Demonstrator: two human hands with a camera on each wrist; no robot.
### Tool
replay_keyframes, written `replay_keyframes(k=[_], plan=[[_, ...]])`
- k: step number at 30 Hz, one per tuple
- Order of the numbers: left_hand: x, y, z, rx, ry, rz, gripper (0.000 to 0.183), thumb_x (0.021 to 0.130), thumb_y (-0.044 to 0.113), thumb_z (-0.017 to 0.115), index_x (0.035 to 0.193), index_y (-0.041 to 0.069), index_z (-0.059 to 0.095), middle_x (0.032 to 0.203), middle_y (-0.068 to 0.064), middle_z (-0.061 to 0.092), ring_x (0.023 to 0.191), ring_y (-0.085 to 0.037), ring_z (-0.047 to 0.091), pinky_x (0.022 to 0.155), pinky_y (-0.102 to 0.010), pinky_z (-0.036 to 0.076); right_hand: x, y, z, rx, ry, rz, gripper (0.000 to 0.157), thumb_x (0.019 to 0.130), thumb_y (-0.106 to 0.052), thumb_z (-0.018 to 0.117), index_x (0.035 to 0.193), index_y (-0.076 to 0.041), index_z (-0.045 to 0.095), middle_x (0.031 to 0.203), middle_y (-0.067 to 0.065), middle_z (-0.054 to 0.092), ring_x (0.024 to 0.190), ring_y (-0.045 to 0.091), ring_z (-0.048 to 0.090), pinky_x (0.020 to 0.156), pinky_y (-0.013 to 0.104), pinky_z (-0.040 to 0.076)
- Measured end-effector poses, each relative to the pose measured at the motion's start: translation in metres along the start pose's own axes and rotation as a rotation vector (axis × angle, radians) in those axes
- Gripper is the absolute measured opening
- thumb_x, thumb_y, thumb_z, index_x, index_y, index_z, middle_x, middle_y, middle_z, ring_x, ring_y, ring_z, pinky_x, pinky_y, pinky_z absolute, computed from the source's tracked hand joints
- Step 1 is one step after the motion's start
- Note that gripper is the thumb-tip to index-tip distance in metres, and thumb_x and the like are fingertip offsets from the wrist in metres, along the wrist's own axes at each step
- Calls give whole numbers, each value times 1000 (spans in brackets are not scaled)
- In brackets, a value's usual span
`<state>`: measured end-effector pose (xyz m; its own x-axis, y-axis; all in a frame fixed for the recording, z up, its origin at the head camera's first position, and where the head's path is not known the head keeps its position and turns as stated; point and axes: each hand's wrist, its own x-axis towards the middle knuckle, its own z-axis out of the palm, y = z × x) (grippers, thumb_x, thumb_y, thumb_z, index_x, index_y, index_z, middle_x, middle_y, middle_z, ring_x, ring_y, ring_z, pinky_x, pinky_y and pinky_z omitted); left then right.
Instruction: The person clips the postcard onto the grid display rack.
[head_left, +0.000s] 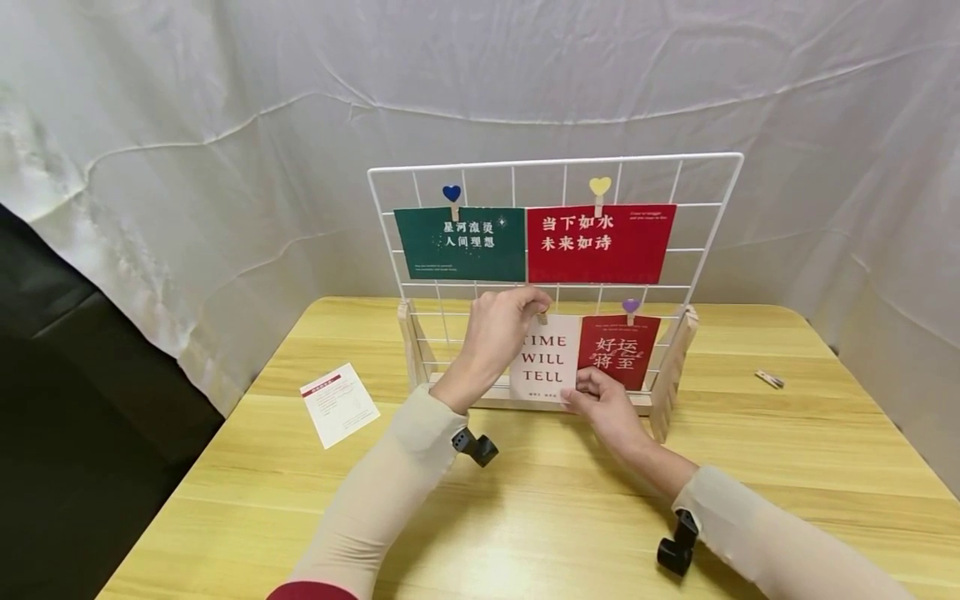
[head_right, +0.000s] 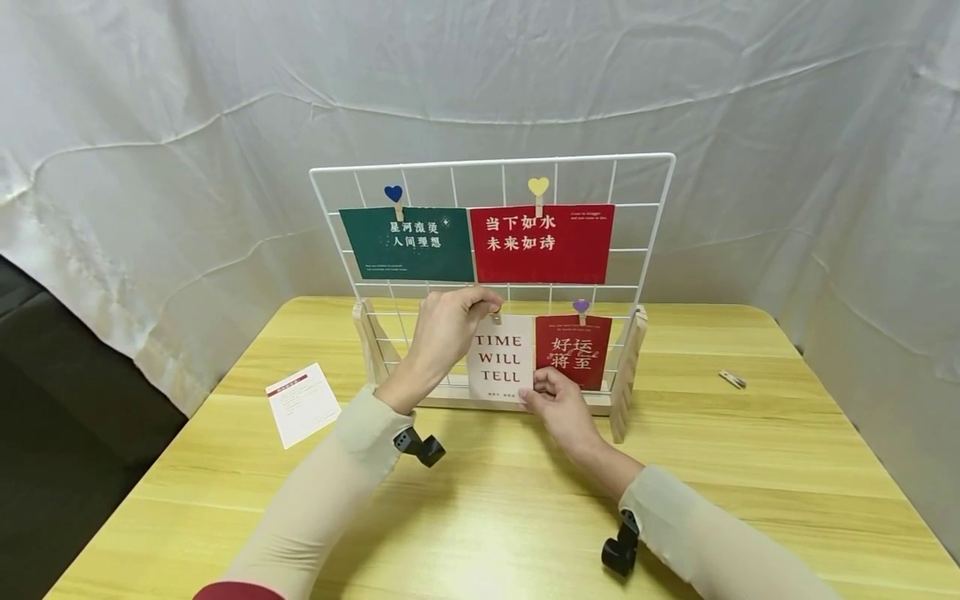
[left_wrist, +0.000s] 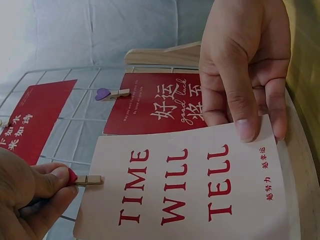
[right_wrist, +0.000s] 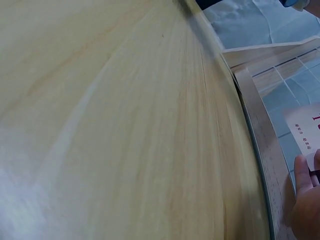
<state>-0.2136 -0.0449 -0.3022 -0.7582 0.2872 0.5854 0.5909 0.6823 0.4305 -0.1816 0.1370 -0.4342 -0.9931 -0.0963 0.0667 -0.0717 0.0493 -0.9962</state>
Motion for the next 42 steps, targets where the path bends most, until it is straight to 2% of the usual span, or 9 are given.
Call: replay_keyframes(k=[7, 13, 24, 30, 34, 38, 42], plan=[[0, -1, -1, 4, -18, 23, 13, 96, 11, 64, 99, 12, 76, 89, 2, 74, 82, -12, 70, 70, -20, 54, 2, 0, -1, -10, 8, 6, 22, 94, 1, 62, 112, 11, 54, 103, 23, 65, 91, 31, 69, 82, 33, 56], [1, -2, -1, 15, -21, 56, 13, 95, 11, 64, 100, 10, 76, 91, 1, 75, 85, -13, 70, 73, -22, 55, 2, 0, -2, -29, 11, 25, 20, 95, -1, 61, 110, 11, 55, 102, 23, 66, 90, 29, 69, 81, 31, 56], [-2, -1, -8, 123, 9, 142, 14, 95, 12, 64, 104, 14, 75, 99, 3, 74, 91, -11, 69, 78, -23, 54, 0, 1, -6, -100, 0, 46, 18, 97, -4, 60, 106, 11, 58, 96, 21, 67, 90, 30, 69, 79, 31, 57], [-6, -4, -12, 39, -1, 81, 17, 94, 12, 66, 108, 13, 75, 105, 2, 73, 98, -11, 68, 84, -20, 52, -3, 2, -10, -143, -20, 69, 20, 97, -9, 62, 104, 10, 60, 96, 21, 68, 89, 28, 68, 79, 31, 57], [-8, -7, -14, -2, -4, 51, 16, 92, 15, 70, 107, 13, 75, 102, 2, 74, 91, -10, 68, 79, -17, 52, -5, 4, -15, -165, -45, 95, 23, 98, -12, 61, 105, 9, 60, 97, 21, 68, 89, 26, 68, 79, 30, 57], [-10, -9, -17, -28, -41, 4, 14, 90, 21, 72, 102, 15, 76, 96, 3, 74, 80, -7, 66, 71, -16, 50, -6, 4, -19, -182, -77, 104, 24, 98, -13, 61, 106, 9, 59, 97, 21, 68, 88, 26, 68, 79, 31, 57], [-13, -11, -22, -73, -105, -59, 15, 91, 26, 72, 100, 16, 76, 94, 5, 74, 81, -8, 67, 73, -19, 52, -7, 5, -22, -194, -109, 104, 21, 98, -9, 59, 105, 11, 59, 93, 19, 68, 85, 26, 68, 76, 32, 58]])
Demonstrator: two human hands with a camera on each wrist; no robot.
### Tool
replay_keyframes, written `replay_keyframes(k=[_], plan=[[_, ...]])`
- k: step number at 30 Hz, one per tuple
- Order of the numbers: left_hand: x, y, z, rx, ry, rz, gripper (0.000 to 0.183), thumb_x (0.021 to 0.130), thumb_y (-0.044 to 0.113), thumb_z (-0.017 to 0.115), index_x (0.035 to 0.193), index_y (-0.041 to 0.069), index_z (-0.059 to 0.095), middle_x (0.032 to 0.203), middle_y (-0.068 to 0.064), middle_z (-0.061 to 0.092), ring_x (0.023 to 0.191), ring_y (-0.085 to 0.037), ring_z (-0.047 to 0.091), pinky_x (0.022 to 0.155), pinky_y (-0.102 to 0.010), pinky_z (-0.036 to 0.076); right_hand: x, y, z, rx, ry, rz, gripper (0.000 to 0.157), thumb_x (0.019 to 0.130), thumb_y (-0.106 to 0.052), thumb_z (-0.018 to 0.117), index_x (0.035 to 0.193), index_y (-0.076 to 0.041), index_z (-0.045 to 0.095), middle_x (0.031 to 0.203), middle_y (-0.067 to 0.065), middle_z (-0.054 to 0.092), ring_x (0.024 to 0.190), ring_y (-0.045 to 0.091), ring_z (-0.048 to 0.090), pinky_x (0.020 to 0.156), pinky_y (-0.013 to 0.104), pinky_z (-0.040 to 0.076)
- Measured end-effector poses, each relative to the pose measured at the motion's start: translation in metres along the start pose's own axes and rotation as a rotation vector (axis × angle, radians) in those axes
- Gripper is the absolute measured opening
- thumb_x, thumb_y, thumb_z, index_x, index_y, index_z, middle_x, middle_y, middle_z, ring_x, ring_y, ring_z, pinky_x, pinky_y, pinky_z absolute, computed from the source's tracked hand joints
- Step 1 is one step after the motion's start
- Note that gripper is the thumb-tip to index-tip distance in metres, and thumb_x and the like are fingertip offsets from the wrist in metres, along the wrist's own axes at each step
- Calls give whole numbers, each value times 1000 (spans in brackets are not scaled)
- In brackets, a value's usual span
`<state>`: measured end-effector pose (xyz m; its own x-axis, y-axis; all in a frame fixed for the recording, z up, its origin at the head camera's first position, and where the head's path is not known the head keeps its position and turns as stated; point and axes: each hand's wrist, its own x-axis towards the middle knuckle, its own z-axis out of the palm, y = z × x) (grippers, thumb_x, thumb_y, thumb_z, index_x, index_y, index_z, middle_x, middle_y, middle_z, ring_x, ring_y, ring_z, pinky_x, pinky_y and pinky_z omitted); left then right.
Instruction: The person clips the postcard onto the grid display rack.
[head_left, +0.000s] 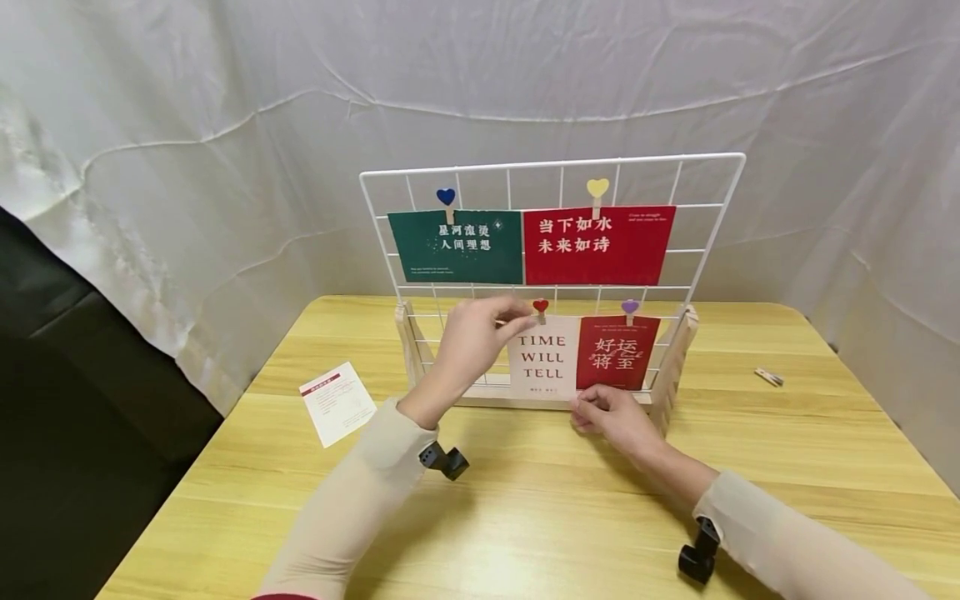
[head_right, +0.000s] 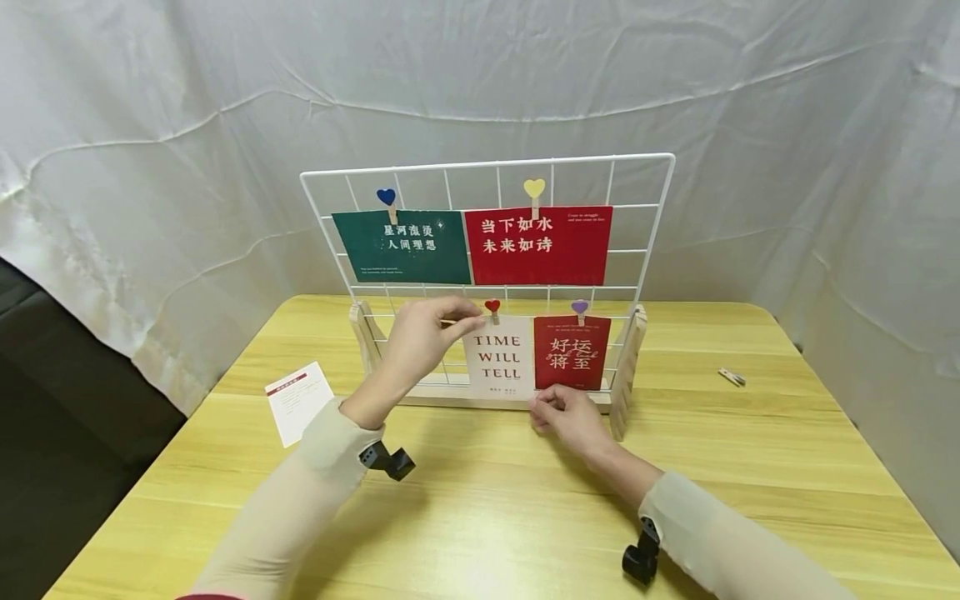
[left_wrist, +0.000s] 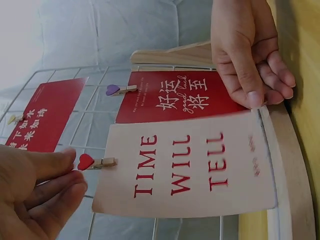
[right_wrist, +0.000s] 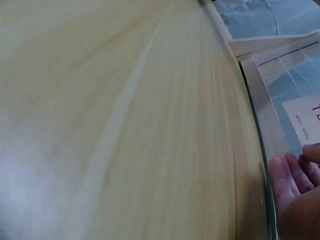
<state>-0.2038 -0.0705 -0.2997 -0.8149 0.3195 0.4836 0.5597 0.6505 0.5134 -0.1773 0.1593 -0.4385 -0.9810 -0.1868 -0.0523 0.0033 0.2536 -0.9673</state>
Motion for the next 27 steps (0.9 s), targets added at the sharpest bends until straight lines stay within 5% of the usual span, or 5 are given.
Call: replay_keyframes(k=[10, 27], plan=[[-13, -11, -4, -68, -107, -41, 17, 89, 25, 74, 102, 15, 77, 96, 5, 73, 86, -10, 68, 75, -24, 54, -6, 1, -7, -3, -31, -4, 22, 98, -10, 60, 102, 12, 60, 90, 19, 67, 83, 27, 68, 74, 34, 58], [-38, -36, -11, -177, -284, -106, 24, 89, 24, 74, 107, 9, 74, 98, 3, 72, 89, -11, 66, 83, -29, 55, -30, -12, -38, -176, -65, -127, 25, 97, -19, 64, 101, 6, 62, 88, 17, 67, 80, 25, 65, 72, 31, 57]])
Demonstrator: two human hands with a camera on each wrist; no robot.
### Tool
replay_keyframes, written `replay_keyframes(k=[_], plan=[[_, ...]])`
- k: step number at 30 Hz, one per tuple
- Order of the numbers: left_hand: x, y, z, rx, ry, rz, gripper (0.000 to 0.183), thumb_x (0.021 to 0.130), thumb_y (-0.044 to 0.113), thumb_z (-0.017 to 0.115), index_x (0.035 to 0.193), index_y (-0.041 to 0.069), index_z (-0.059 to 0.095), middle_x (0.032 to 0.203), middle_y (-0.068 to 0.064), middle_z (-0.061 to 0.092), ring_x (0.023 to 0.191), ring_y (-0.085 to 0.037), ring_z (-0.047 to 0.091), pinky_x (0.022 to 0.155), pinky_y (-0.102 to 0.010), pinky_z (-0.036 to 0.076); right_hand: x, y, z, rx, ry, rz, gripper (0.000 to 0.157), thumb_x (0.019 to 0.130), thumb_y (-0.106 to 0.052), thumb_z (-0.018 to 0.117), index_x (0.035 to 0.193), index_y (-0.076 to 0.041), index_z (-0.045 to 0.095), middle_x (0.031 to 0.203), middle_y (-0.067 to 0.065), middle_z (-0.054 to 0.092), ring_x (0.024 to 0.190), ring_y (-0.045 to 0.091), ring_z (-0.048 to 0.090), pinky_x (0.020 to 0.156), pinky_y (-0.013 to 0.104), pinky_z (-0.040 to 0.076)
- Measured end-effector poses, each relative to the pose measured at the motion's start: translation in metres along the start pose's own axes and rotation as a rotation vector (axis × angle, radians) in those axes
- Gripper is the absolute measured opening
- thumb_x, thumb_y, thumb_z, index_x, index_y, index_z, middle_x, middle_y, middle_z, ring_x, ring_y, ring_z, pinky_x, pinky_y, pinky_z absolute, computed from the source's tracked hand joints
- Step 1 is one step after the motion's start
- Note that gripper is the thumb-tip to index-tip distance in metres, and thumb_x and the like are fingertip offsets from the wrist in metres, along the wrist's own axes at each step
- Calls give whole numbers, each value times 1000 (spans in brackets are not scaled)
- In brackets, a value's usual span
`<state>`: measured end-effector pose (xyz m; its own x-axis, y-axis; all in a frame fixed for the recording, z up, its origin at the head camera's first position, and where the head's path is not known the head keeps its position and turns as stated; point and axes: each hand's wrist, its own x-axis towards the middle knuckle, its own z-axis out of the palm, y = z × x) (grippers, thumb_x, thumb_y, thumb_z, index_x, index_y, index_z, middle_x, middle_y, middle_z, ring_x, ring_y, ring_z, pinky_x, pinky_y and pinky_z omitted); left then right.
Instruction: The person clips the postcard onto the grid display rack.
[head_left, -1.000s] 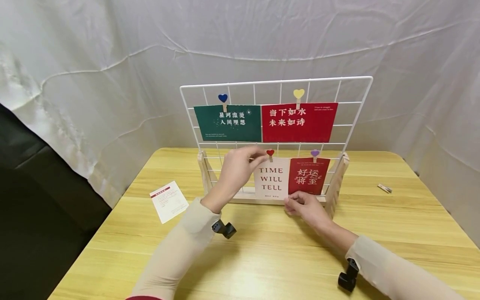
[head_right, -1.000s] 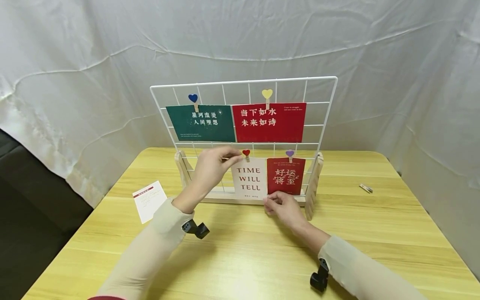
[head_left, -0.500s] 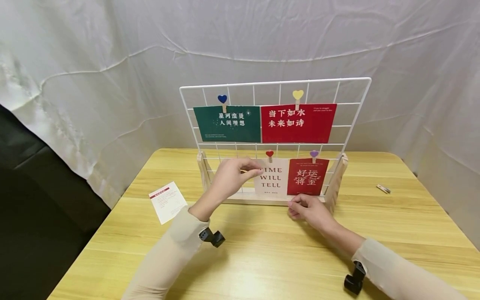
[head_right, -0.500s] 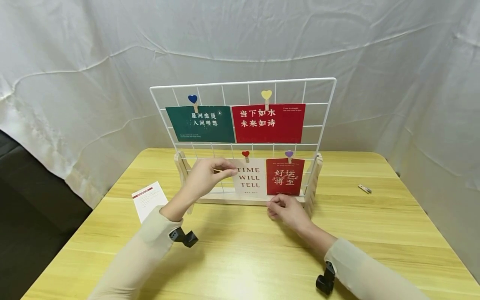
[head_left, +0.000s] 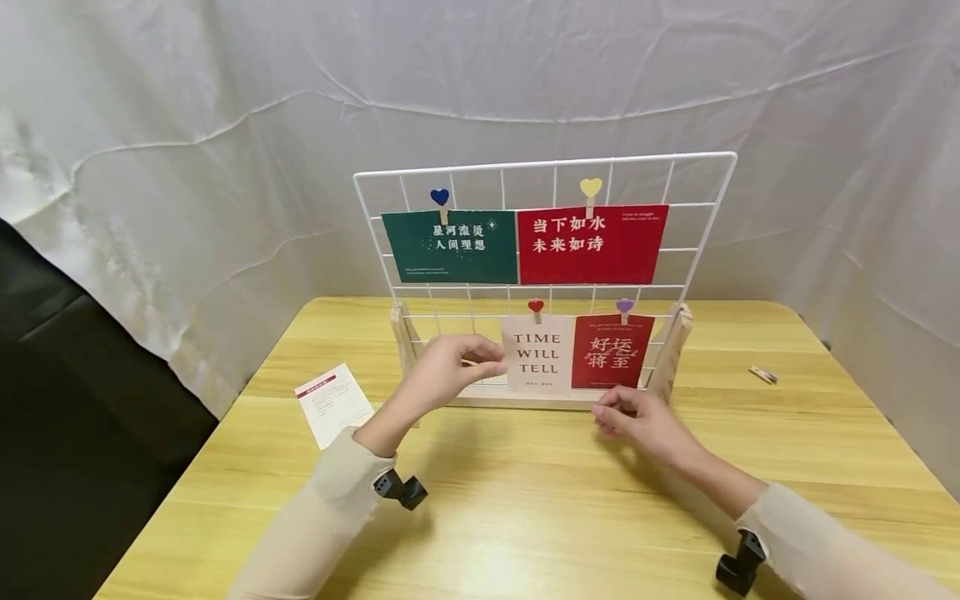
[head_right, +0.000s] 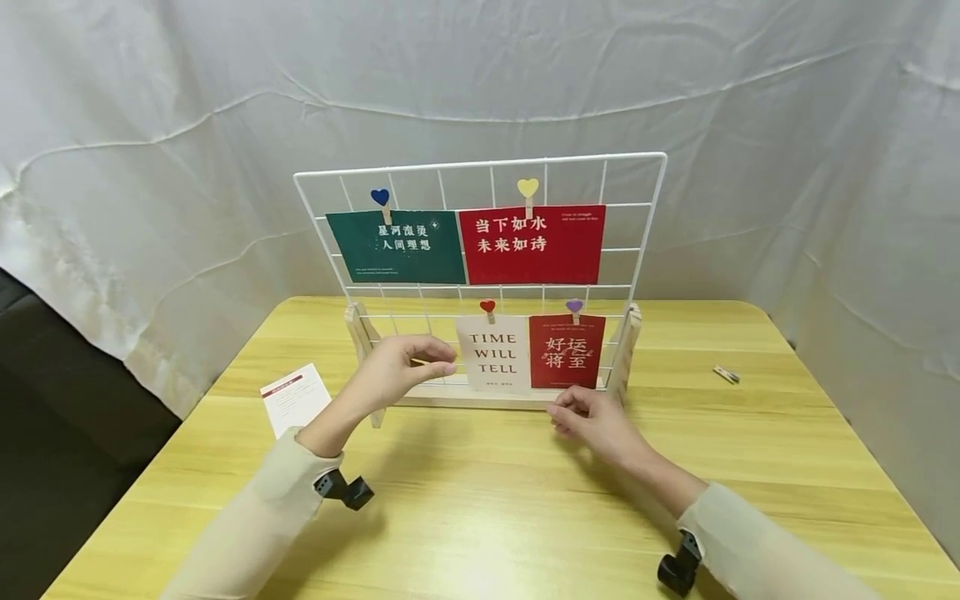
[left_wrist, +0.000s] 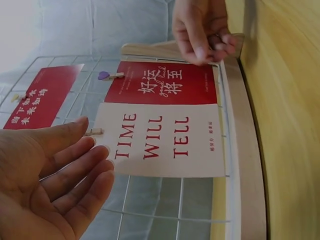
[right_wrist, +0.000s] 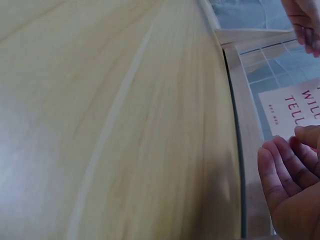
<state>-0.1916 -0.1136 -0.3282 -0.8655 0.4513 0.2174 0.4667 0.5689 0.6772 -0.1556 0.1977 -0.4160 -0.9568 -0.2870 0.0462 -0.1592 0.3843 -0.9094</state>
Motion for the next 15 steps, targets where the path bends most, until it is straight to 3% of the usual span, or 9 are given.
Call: replay_keyframes(k=[7, 15], plan=[[-12, -11, -1, -4, -35, -11, 20, 89, 24, 74, 104, 10, 74, 99, 3, 71, 92, -11, 66, 84, -32, 54, -10, -4, -22, -42, -51, -25, 27, 98, -23, 61, 104, 4, 62, 94, 19, 68, 88, 31, 66, 76, 33, 57], [-28, -26, -6, -11, -55, -45, 22, 90, 25, 72, 106, 10, 73, 104, 2, 70, 95, -13, 65, 86, -34, 54, -21, 0, -44, -77, -85, -49, 27, 99, -22, 60, 106, 4, 62, 96, 20, 66, 88, 26, 66, 76, 34, 57]])
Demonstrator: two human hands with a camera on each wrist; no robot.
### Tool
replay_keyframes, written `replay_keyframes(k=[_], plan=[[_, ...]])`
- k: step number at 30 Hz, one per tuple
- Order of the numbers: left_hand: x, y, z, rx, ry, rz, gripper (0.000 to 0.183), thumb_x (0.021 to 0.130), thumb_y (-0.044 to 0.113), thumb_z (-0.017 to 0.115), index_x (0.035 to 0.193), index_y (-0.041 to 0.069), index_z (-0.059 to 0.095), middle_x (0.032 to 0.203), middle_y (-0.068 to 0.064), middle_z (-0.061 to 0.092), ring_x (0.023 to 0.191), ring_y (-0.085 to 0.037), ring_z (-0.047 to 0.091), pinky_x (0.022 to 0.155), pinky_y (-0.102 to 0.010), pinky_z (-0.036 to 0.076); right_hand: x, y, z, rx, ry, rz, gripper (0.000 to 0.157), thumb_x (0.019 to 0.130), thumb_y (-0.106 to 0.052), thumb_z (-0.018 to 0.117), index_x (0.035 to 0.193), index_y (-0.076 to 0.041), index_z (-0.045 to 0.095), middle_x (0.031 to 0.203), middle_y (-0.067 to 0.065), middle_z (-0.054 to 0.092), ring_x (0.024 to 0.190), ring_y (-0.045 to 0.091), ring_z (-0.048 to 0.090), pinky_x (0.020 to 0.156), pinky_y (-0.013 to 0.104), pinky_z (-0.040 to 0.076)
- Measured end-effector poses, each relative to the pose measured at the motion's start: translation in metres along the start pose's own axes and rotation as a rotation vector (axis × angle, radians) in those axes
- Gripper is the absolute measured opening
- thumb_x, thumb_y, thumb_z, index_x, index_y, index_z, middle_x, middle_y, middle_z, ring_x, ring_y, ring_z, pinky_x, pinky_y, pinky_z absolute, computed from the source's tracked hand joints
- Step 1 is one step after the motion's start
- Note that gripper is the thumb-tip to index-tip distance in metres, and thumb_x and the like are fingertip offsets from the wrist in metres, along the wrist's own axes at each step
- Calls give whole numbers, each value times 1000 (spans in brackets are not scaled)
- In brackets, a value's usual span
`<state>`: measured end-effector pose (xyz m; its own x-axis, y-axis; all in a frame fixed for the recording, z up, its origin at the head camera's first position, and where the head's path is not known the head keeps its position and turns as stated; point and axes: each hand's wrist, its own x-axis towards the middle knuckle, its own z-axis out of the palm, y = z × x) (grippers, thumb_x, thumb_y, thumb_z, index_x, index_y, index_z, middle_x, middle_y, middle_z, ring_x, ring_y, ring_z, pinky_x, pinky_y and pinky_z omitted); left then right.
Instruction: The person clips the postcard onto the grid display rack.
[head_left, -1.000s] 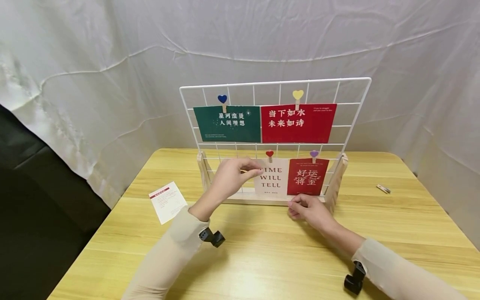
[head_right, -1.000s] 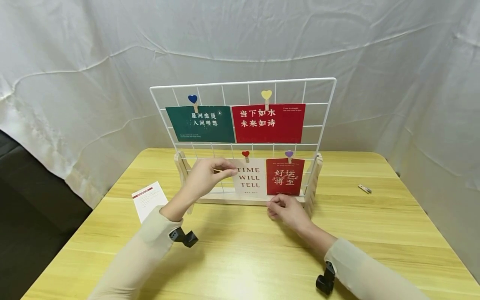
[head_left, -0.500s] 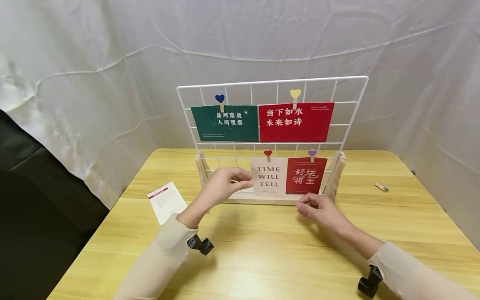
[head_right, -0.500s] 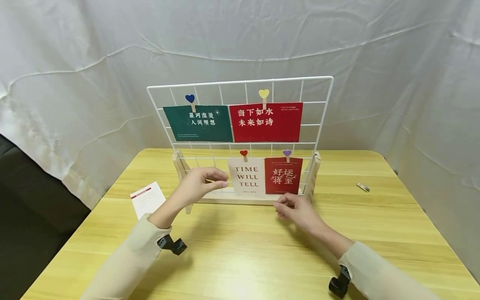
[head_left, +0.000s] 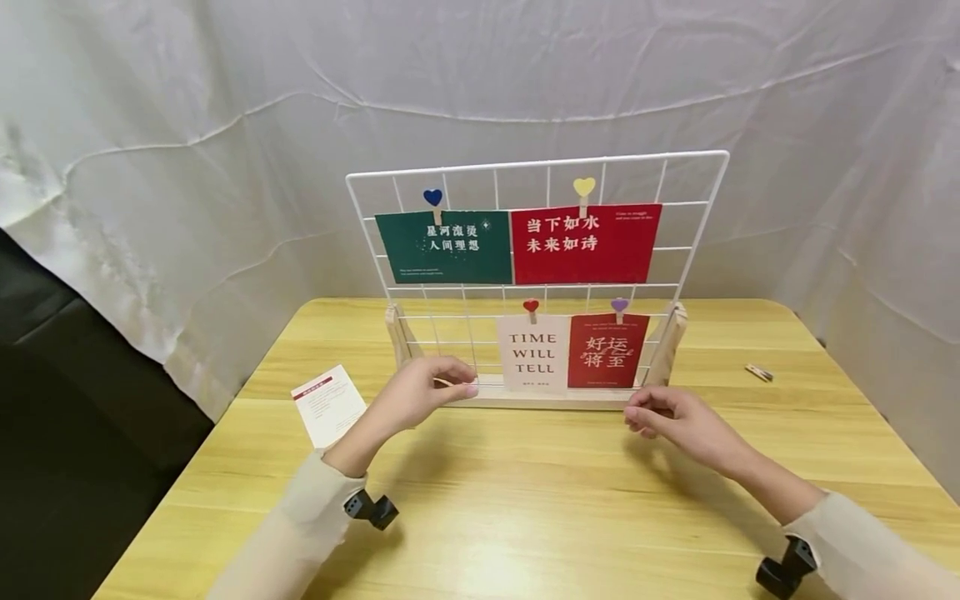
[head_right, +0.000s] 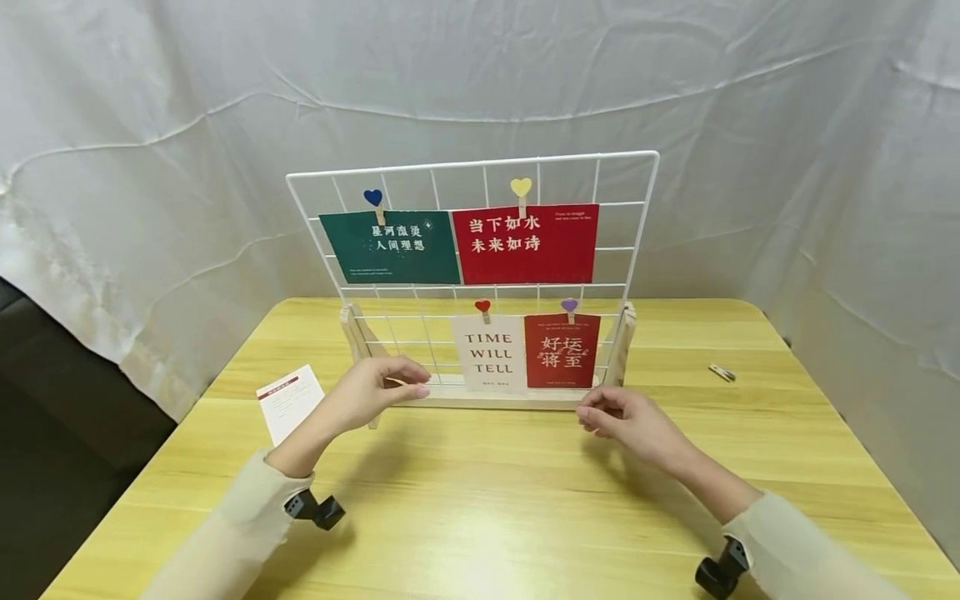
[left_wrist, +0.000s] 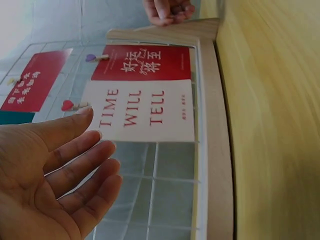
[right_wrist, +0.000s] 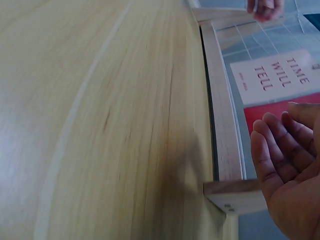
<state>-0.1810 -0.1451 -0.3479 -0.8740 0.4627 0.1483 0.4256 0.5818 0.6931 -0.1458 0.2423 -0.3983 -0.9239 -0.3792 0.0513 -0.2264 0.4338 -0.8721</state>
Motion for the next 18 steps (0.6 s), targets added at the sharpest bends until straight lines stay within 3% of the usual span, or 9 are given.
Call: replay_keyframes(k=[7, 13, 18], plan=[[-12, -14, -5, -15, 6, -30, 27, 91, 26, 72, 109, 7, 72, 108, 0, 69, 98, -16, 64, 87, -35, 53, -6, 2, -13, -30, 4, 20, 28, 100, -23, 58, 109, 4, 62, 96, 18, 67, 88, 30, 67, 78, 35, 57], [-21, -27, -9, 20, 26, -85, 26, 91, 24, 72, 111, 9, 72, 109, 0, 69, 98, -18, 65, 85, -36, 54, -10, 6, -26, -92, 21, 19, 27, 101, -25, 57, 108, 0, 63, 93, 13, 68, 87, 25, 67, 76, 31, 56], [-27, -39, -13, 54, 46, -88, 22, 92, 21, 71, 109, 8, 72, 108, -2, 69, 98, -20, 65, 86, -39, 53, -14, 13, -35, -115, 27, 9, 25, 102, -22, 56, 108, 1, 63, 97, 14, 67, 90, 25, 66, 75, 30, 57]])
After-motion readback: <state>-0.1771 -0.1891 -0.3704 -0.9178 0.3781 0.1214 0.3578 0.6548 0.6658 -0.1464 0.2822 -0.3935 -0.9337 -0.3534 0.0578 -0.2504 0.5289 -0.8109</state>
